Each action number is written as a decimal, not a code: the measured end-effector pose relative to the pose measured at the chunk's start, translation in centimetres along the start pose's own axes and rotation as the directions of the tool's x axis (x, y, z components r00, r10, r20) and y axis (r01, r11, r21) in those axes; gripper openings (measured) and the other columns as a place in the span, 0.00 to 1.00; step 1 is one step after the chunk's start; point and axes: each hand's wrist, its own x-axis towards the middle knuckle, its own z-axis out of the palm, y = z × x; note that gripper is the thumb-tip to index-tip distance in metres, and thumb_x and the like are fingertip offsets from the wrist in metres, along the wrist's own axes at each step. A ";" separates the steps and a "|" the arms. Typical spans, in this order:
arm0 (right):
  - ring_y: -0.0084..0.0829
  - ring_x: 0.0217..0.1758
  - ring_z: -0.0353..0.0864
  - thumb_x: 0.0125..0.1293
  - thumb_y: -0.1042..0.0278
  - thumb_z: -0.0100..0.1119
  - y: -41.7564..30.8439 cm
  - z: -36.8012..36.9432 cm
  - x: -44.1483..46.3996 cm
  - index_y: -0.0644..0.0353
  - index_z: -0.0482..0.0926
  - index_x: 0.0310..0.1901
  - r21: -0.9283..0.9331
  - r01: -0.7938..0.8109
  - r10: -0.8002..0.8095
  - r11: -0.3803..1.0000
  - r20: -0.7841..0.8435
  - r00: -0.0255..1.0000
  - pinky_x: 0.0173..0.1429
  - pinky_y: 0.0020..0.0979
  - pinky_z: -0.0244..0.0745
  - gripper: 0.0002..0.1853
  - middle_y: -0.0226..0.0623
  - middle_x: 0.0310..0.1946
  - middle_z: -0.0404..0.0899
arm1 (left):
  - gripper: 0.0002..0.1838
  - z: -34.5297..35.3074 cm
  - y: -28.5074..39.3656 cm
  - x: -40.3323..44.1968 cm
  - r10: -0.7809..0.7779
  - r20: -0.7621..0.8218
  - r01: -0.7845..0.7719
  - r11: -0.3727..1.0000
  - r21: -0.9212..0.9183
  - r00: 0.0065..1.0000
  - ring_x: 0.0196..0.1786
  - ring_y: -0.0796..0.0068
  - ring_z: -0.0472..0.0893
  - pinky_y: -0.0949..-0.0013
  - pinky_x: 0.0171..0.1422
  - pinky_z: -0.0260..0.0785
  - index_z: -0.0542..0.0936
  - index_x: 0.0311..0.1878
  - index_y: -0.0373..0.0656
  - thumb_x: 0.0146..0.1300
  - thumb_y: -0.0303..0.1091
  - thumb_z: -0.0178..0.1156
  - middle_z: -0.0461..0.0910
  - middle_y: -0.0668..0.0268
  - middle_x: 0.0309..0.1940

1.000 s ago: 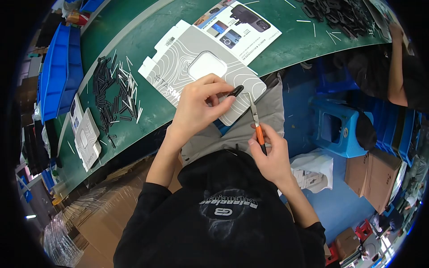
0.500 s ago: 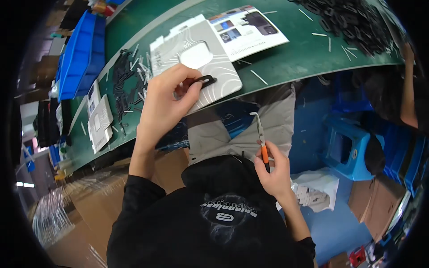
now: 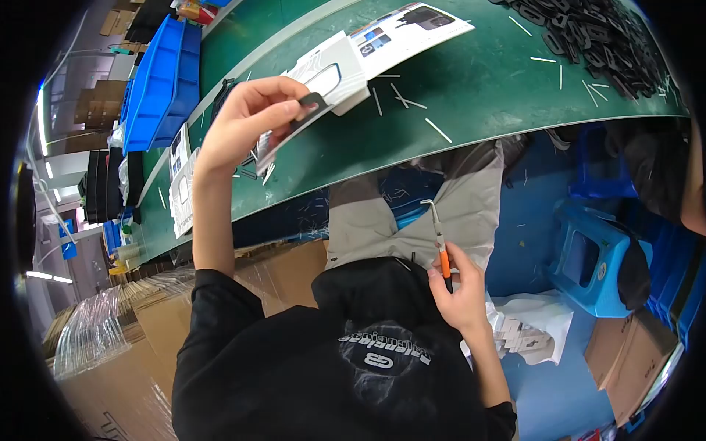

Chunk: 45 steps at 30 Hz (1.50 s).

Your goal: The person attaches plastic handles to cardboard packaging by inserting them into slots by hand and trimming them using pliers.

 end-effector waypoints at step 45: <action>0.33 0.39 0.85 0.66 0.75 0.67 1.2 1.1 0.5 0.69 0.80 0.65 -0.015 0.133 -0.133 0.991 -0.005 0.991 0.47 0.31 0.82 0.25 0.38 0.41 0.89 | 0.08 -5.9 -0.3 15.9 0.747 -0.136 -0.094 0.256 0.962 0.651 0.38 0.53 0.86 0.57 0.47 0.80 0.86 0.47 0.43 0.67 0.29 0.63 0.87 0.64 0.42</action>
